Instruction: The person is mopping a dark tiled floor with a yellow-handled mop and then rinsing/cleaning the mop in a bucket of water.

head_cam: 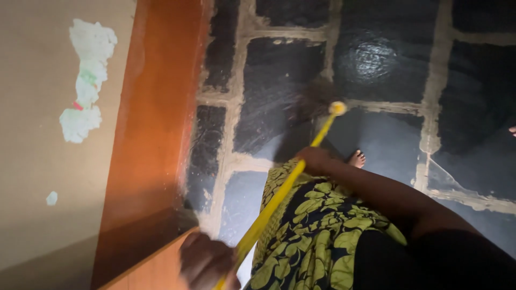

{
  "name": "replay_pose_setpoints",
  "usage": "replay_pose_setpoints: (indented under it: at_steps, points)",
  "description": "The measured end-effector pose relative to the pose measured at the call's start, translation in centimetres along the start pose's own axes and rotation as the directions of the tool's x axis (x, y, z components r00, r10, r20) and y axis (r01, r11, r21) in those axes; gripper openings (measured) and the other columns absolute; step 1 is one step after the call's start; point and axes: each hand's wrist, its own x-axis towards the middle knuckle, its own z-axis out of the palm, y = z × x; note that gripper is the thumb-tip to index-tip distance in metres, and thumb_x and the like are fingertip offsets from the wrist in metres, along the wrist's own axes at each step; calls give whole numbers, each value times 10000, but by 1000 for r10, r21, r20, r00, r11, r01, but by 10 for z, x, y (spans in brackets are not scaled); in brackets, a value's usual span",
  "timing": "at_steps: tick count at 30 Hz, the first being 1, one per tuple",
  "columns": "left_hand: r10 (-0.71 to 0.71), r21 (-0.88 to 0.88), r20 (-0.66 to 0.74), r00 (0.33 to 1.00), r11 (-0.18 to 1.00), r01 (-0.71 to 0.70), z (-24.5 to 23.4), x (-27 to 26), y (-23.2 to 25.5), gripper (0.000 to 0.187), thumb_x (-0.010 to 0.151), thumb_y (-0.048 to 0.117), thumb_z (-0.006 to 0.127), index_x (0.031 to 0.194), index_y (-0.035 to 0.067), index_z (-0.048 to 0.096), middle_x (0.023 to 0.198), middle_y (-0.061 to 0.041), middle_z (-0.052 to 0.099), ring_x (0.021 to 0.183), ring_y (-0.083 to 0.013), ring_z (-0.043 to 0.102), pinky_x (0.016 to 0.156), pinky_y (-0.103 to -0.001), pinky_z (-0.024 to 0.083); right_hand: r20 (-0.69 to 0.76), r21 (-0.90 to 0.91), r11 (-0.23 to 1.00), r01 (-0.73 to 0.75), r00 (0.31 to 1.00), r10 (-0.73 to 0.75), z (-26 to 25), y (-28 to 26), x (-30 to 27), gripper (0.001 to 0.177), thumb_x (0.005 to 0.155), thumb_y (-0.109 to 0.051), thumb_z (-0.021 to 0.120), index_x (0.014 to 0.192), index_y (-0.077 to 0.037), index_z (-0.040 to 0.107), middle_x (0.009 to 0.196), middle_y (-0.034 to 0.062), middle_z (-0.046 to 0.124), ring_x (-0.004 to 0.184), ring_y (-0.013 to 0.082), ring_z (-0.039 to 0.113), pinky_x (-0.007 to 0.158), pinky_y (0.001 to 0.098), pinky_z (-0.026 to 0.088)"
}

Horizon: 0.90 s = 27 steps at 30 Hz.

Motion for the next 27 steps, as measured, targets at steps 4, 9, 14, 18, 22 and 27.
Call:
replay_pose_setpoints:
  at_steps: [4,9,14,18,22,27]
  points:
    - [67,-137,27,997,989,-63,103,2,-98,87,755,186,706,715,133,650,633,-1,654,547,-130,639,509,-305,465,-119,472,851,-229,940,320,-4,58,-41,264,923,-354,712,944,-92,728,980,100,710,867,242,682,778,404,561]
    - [110,-351,139,984,935,-55,156,37,-106,88,758,199,655,815,134,670,732,-32,672,592,-164,623,560,-322,495,-198,492,816,-302,874,443,38,138,-50,321,908,-381,739,918,-61,719,953,117,704,846,259,686,790,441,574]
    - [49,-358,358,932,930,89,151,38,-92,169,784,212,667,906,99,695,872,-75,698,735,-224,648,680,-362,531,-211,434,808,-399,827,522,87,174,-53,332,922,-402,712,979,-78,755,1003,141,750,932,294,735,876,448,582]
    - [2,-377,438,899,908,182,140,-5,-116,196,828,255,644,913,98,724,866,-70,715,742,-219,680,703,-354,555,-222,407,817,-409,823,523,86,142,-55,253,898,-333,705,1021,-122,774,1053,137,751,991,313,721,897,461,572]
    - [10,-387,408,913,908,163,86,2,-103,240,853,271,626,958,80,728,865,-99,722,750,-224,684,693,-374,547,-120,196,876,-440,876,467,64,82,-48,222,902,-297,689,1075,-180,762,1075,117,752,1009,321,724,881,472,572]
    - [67,-358,410,909,929,93,39,-111,-148,223,861,252,644,976,76,717,861,-107,715,770,-224,671,703,-384,535,-112,54,980,-190,974,195,58,18,10,187,880,-266,717,1033,-174,771,989,79,739,885,278,738,767,444,615]
